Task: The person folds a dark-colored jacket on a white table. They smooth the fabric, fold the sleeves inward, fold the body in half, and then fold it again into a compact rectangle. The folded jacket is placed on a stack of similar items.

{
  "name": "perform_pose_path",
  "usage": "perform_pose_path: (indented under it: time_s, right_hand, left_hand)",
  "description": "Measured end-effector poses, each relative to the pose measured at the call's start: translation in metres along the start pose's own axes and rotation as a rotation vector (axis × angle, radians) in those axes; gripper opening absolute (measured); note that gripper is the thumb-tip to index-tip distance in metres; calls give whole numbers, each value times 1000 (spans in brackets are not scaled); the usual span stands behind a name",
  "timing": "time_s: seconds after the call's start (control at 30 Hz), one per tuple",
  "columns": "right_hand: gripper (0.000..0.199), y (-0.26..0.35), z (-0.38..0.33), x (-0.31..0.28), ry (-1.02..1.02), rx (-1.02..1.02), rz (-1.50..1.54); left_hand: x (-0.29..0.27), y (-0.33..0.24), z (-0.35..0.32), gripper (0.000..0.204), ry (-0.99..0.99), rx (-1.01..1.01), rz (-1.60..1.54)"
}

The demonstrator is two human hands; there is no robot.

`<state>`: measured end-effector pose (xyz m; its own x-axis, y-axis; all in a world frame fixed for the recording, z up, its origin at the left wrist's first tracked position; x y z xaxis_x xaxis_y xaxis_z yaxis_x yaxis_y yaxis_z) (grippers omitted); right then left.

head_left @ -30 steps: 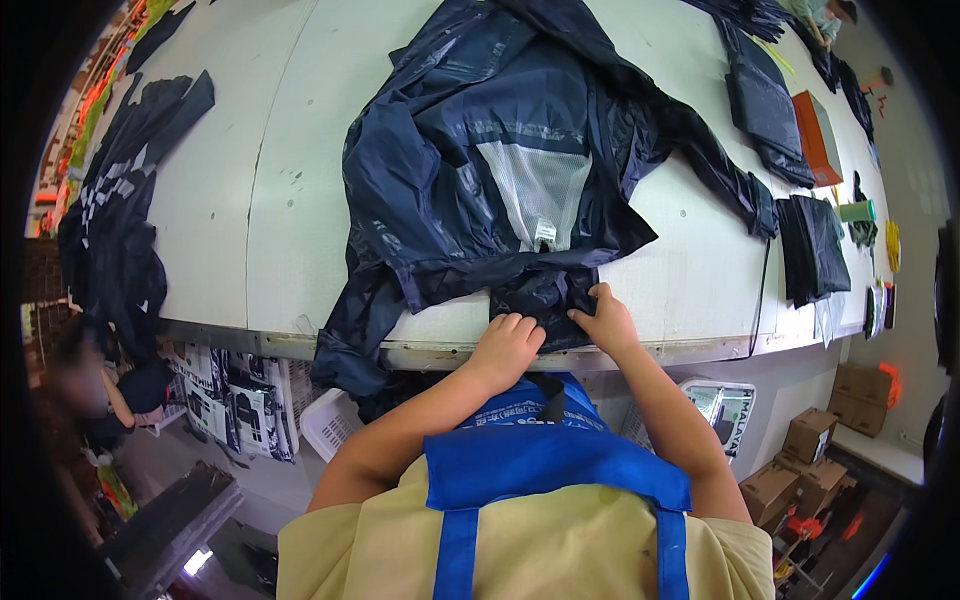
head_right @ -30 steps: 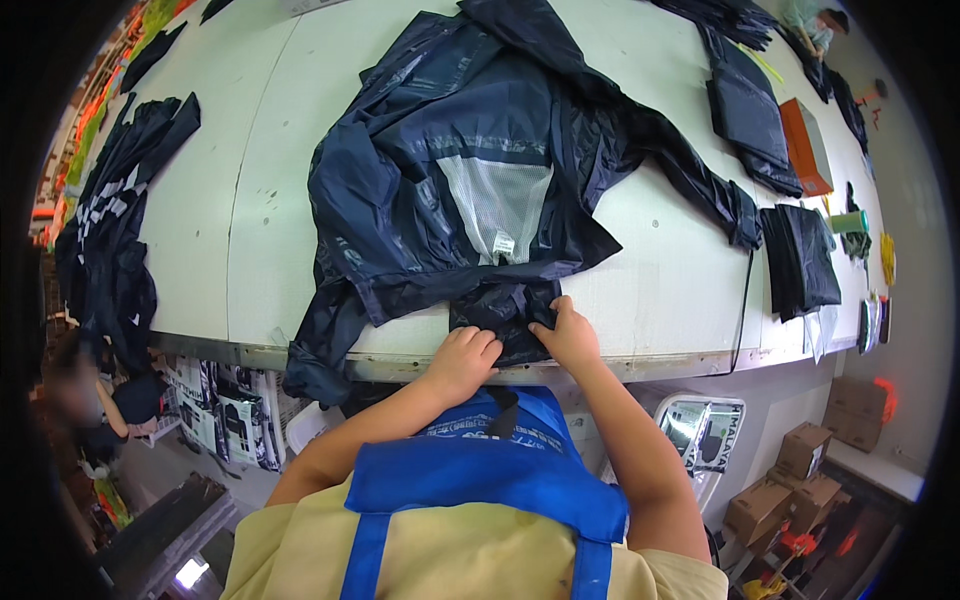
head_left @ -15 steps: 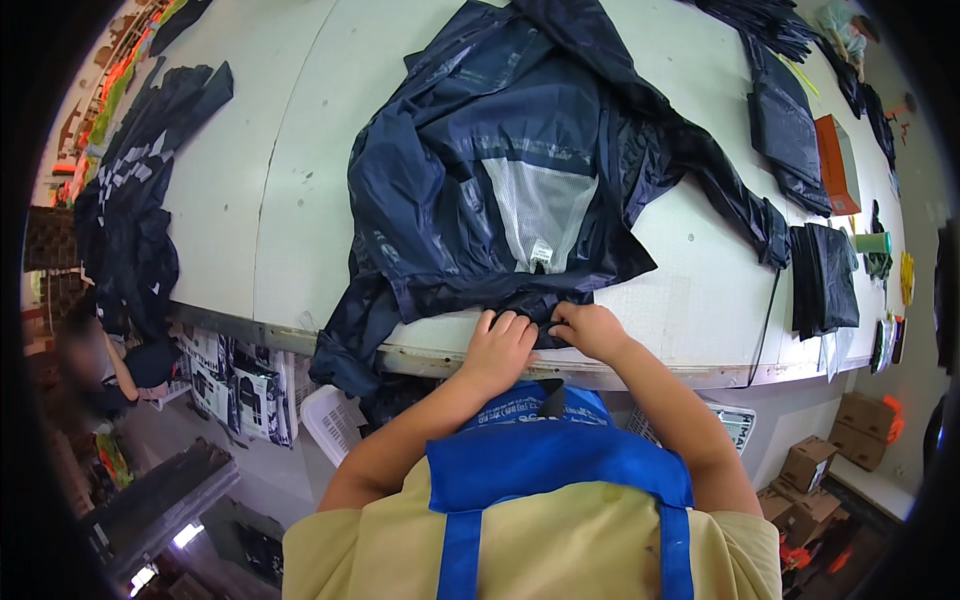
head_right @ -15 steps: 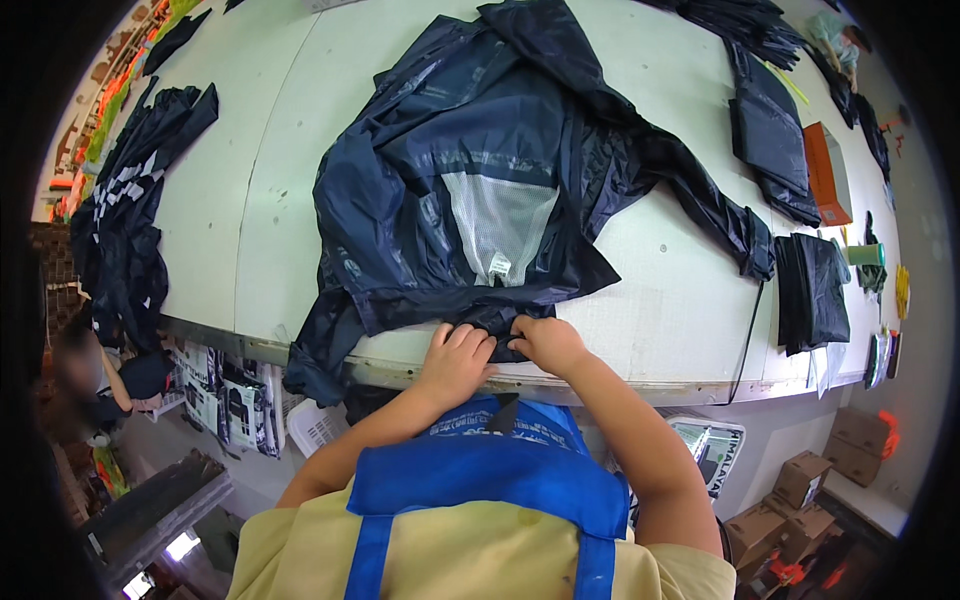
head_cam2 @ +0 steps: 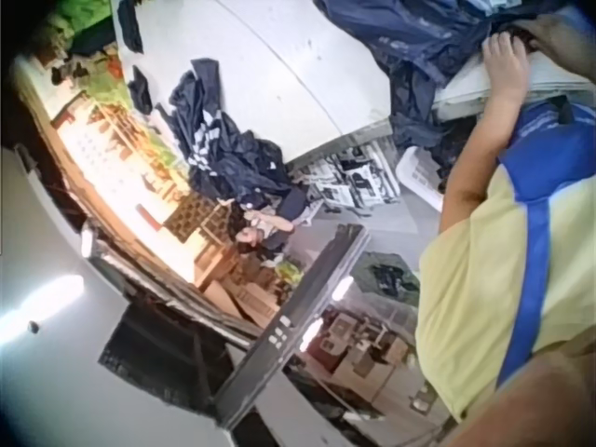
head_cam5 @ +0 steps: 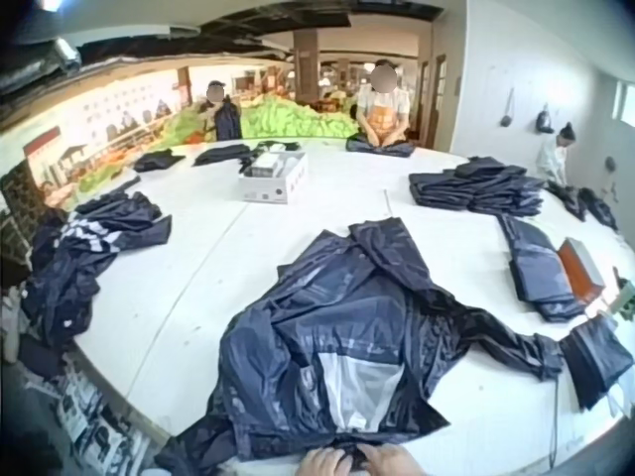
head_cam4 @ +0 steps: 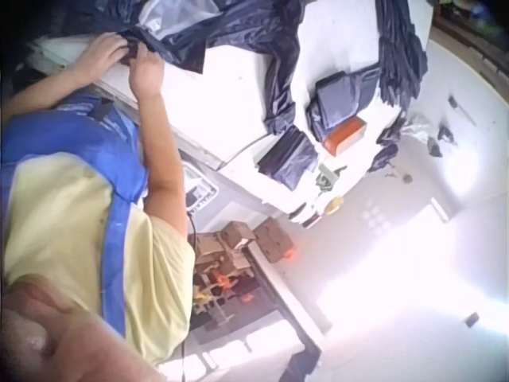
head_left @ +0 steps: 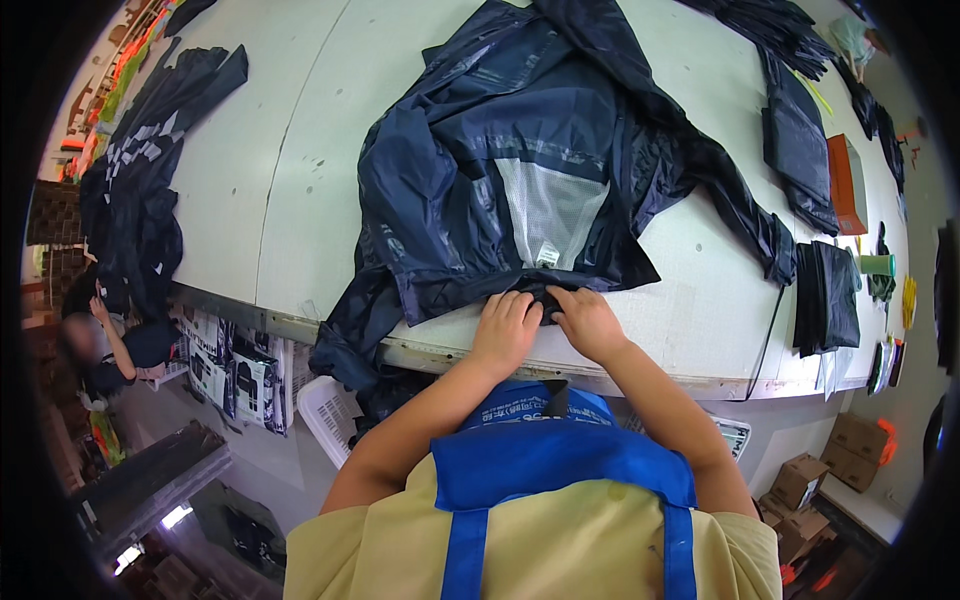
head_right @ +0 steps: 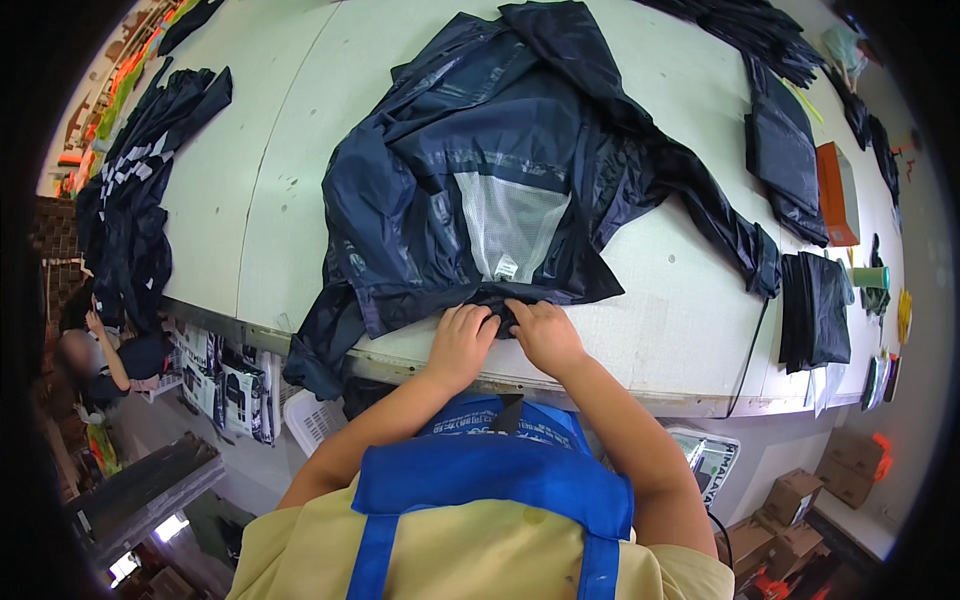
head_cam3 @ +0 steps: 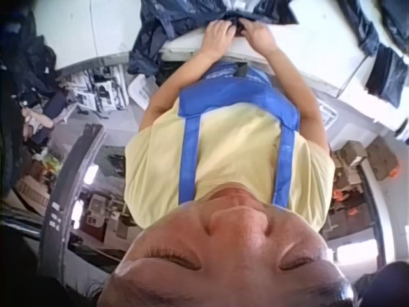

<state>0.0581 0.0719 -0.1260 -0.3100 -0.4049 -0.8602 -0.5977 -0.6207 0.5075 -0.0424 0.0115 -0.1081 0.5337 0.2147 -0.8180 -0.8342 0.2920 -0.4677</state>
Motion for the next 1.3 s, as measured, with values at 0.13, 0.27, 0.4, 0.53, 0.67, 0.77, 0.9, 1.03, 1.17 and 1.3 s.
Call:
perform_pose_path:
  time_s: [0.13, 0.27, 0.4, 0.53, 0.67, 0.77, 0.9, 1.03, 1.17, 1.3]
  right_hand:
    - [62, -11, 6, -10, -45, 170, 105]
    - [56, -17, 9, -24, -215, 67, 63]
    - [39, 0, 12, -37, -153, -106, -39]
    - [30, -2, 16, -33, -183, -83, -243]
    - [39, -14, 21, -27, -122, 56, -259]
    - [46, -20, 20, -28, -211, 111, -290]
    - [50, -9, 18, -30, -130, 18, -496]
    - [50, -5, 19, -50, -108, 54, -628]
    - [49, -20, 22, -45, -56, 5, -704]
    - [47, -26, 23, -54, -113, -36, -671]
  left_hand:
    - [11, 20, 9, 24, 116, -33, -116]
    - [19, 39, 30, 7, 282, -152, -109]
    - [34, 53, 36, 8, 367, -266, -68]
    - [26, 38, 35, 19, 251, -173, -4]
    - [11, 35, 35, 30, 196, -104, -25]
    - [9, 40, 47, 26, 291, -87, -35]
    - [20, 58, 58, 18, 463, -196, -31]
    - [27, 71, 70, 17, 516, -316, -55]
    - [29, 75, 77, 17, 344, -281, 21]
    - [2, 58, 83, 32, 208, -136, 65]
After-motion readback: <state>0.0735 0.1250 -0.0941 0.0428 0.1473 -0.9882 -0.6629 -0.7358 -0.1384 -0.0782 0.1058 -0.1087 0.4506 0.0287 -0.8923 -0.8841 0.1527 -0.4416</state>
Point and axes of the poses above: each hand's wrist, its own z-axis towards the middle knuckle, its own x-axis out of the palm, y = z × x, the point moved 8 cm from there along z, towards the middle knuckle, and after that the axes turned 4 degrees about -z, right-handed, at the moved point
